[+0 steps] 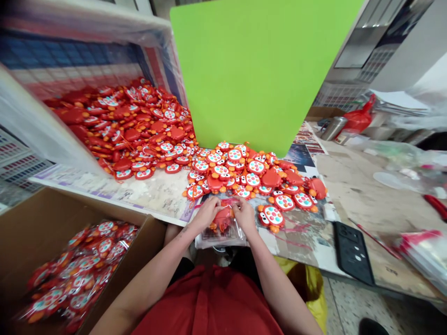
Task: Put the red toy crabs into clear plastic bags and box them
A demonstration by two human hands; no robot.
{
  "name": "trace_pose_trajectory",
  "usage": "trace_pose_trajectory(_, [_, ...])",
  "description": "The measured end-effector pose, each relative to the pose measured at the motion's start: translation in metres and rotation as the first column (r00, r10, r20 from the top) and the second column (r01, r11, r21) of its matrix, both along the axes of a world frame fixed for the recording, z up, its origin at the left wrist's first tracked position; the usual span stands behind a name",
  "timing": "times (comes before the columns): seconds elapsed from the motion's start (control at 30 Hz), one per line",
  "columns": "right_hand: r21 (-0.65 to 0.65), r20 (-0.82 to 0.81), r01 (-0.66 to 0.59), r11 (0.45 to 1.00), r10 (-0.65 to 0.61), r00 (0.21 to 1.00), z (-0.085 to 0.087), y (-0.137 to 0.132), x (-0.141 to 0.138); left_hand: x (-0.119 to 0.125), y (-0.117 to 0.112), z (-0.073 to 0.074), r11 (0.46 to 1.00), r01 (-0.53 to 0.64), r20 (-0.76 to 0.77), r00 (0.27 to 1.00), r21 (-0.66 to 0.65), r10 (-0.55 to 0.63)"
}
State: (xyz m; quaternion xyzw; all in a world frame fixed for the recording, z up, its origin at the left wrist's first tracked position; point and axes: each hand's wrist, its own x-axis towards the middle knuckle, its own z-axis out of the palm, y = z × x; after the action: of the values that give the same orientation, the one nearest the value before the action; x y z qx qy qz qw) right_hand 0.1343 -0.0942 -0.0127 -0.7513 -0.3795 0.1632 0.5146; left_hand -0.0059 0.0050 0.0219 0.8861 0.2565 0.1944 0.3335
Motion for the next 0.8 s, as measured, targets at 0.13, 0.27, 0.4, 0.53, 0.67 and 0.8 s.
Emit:
trace_pose_trajectory(0.13, [0.076, -0.022, -0.017, 0.997, 0.019, 1.0, 0.007, 0.004, -0.007, 0.007, -0.005, 0.001, 0.992, 0.058, 0.017, 0.998, -0.11, -0.056])
trace_pose_trajectory(0.27, [0.181, -0.03, 0.026, 0.983, -0.021, 0.999, 0.012, 0.004, -0.017, 0.004, -0.004, 0.004, 0.992, 0.012, 0.062, 0.998, -0.123, -0.005])
trace_pose_trajectory(0.4, [0.264, -0.14, 0.068, 0.962, -0.031, 0.99, 0.015, 0.001, -0.02, -0.012, 0.002, -0.003, 0.933, -0.279, 0.297, 0.892, -0.229, 0.34])
trace_pose_trajectory(0.53, [0.329, -0.191, 0.087, 0.94, -0.024, 0.981, 0.019, 0.002, -0.023, -0.025, 0.002, -0.018, 0.704, -0.177, 0.27, 0.837, -0.688, 0.475])
trace_pose_trajectory(0.67, [0.324, -0.211, 0.099, 0.941, -0.031, 0.977, 0.018, 0.005, -0.026, -0.029, -0.004, -0.022, 0.527, 0.026, 0.285, 0.863, -0.85, 0.417])
trace_pose_trajectory(0.8, [0.317, -0.095, 0.114, 0.941, -0.088, 0.992, 0.017, 0.002, -0.021, -0.028, -0.007, -0.018, 0.483, 0.022, 0.282, 0.835, -0.875, 0.472])
